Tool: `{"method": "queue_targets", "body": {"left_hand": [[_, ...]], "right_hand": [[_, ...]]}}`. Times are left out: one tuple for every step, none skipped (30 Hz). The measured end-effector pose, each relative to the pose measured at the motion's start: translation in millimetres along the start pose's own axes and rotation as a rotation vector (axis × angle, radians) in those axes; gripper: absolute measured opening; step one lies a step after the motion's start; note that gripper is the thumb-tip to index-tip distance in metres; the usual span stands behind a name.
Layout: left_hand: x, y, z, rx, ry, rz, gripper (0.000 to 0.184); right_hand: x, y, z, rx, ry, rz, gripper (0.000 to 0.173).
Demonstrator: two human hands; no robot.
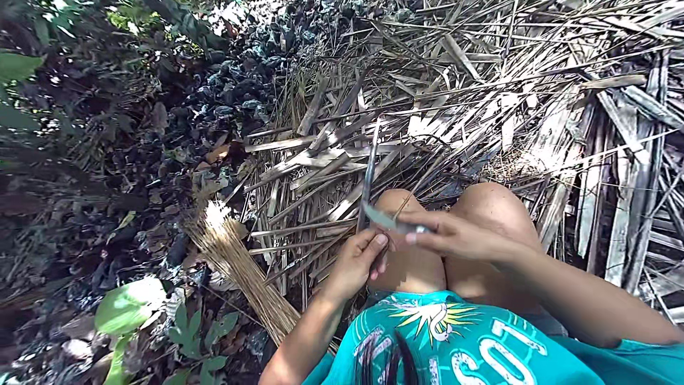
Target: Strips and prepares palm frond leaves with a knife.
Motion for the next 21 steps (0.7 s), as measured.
{"method": "queue_targets", "body": {"left_hand": [[-2, -1, 0, 0.005, 0.003, 0.007, 0.029], [-4, -1, 0, -0.003, 0.005, 0.015, 0.029], [-6, -2, 0, -0.016, 0.011, 0.025, 0.030], [-7, -2, 0, -0.031, 0.018, 0.027, 0.030], [-6, -3, 1, -0.038, 0.027, 0.016, 0.030], [-5, -5, 0, -0.030, 0.040, -0.005, 0.030], [-3, -6, -1, -0.013, 0.059, -0.034, 0.030], [-1, -7, -4, 0.014, 0.090, -0.067, 0.028], [-1, -8, -7, 0.049, 0.129, -0.105, 0.027], [-1, -10, -9, 0.098, 0.178, -0.139, 0.025], [-2, -12, -10, 0.157, 0.228, -0.167, 0.025], [-4, -14, -10, 0.209, 0.269, -0.186, 0.026], [-6, -17, -9, 0.248, 0.294, -0.193, 0.026], [-9, -19, -6, 0.271, 0.300, -0.189, 0.027], [-13, -22, -2, 0.283, 0.292, -0.182, 0.027], [-18, -25, 1, 0.292, 0.280, -0.175, 0.027], [-22, -27, 4, 0.295, 0.264, -0.168, 0.027], [-25, -28, 7, 0.284, 0.244, -0.158, 0.027], [-26, -29, 10, 0.264, 0.218, -0.149, 0.028], [-24, -30, 12, 0.237, 0.180, -0.138, 0.029], [-21, -30, 15, 0.194, 0.126, -0.120, 0.030]], "right_hand": [[0, -21, 10, -0.026, -0.041, -0.133, 0.038], [0, -43, 19, -0.026, -0.081, -0.235, 0.040], [1, -61, 24, 0.006, -0.123, -0.294, 0.044], [3, -70, 25, 0.061, -0.140, -0.320, 0.047], [4, -69, 23, 0.111, -0.129, -0.316, 0.050], [5, -60, 20, 0.143, -0.090, -0.281, 0.052], [4, -44, 15, 0.139, -0.025, -0.212, 0.054], [2, -23, 10, 0.130, 0.058, -0.112, 0.055], [0, -1, 4, 0.142, 0.124, 0.007, 0.054], [0, 14, 1, 0.167, 0.153, 0.077, 0.051], [1, 16, 1, 0.175, 0.158, 0.076, 0.048], [3, 5, 5, 0.158, 0.143, 0.011, 0.045], [5, -16, 12, 0.139, 0.103, -0.092, 0.045], [7, -44, 18, 0.129, 0.038, -0.207, 0.047], [9, -77, 22, 0.139, -0.035, -0.336, 0.048], [8, -110, 29, 0.155, -0.083, -0.458, 0.046], [5, -140, 38, 0.162, -0.138, -0.563, 0.042], [1, -163, 47, 0.172, -0.196, -0.651, 0.042], [-3, -176, 52, 0.202, -0.240, -0.715, 0.042], [-3, -175, 55, 0.239, -0.256, -0.727, 0.042], [-1, -159, 53, 0.268, -0.235, -0.673, 0.042]]}}
Point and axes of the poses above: each hand's wrist, its own x-axis towards the middle knuckle, its own y-axis out of the palm, z = x × y, the point moved 8 cm from there along x, towards the middle knuckle, and after that the axes turned 6 degrees about -z, right-handed, at the moved point
